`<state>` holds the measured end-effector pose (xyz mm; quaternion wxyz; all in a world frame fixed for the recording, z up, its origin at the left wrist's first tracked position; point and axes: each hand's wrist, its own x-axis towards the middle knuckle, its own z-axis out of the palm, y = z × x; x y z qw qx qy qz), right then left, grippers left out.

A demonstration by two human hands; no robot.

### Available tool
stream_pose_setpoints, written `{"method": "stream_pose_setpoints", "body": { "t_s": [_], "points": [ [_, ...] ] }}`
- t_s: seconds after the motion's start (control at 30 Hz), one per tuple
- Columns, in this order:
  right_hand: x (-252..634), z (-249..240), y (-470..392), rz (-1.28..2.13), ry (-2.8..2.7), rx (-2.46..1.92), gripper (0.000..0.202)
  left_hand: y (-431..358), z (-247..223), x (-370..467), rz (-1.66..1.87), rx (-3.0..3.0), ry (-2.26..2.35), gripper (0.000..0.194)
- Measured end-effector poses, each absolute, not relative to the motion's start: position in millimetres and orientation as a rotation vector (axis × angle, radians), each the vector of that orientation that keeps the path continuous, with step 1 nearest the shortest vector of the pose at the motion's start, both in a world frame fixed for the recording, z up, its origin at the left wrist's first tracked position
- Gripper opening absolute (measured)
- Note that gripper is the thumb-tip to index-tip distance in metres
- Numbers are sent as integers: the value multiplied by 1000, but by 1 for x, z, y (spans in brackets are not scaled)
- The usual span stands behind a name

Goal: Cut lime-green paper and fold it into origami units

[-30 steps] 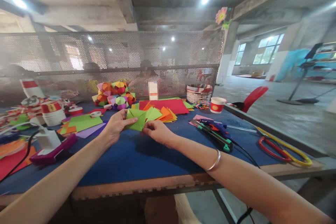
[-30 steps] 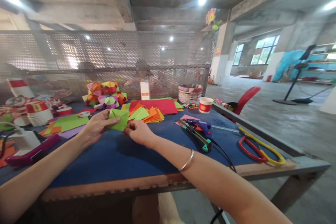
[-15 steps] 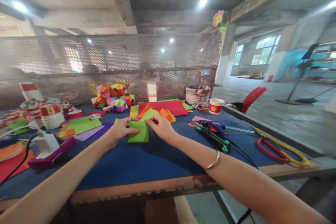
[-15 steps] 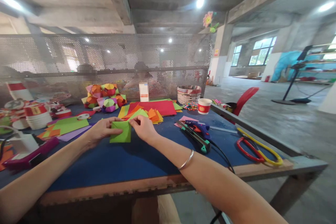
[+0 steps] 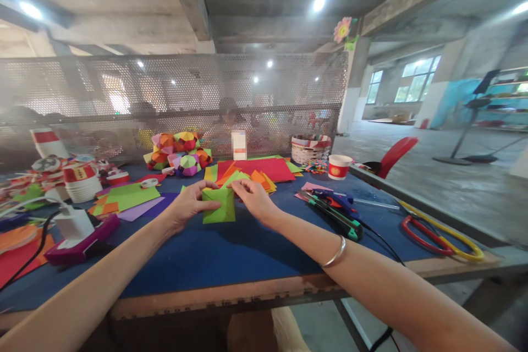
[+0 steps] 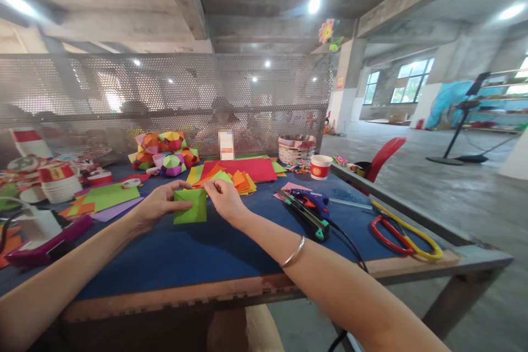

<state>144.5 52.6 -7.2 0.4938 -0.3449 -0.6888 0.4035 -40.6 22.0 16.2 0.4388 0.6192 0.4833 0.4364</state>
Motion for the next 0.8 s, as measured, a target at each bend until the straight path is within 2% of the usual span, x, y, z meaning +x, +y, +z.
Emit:
{"method": "stream_pose_setpoints", "body": {
  "t_s": [0.13, 0.27, 0.67, 0.8],
  "points": [
    [142, -9, 47, 1008, -1739, -879, 27, 23, 14, -39, 1046, 1558, 1155, 55],
    [141, -13, 46, 1006, -1759, -905, 20, 24, 12, -38, 989, 1548, 1135, 59],
    [144, -16, 56, 1033, -1711, -853, 17, 24, 12, -39, 975, 1592, 1229, 64],
    [145, -18, 59, 926, -1754, -902, 18, 22, 14, -37, 978, 1603, 1263, 53]
  ]
}}
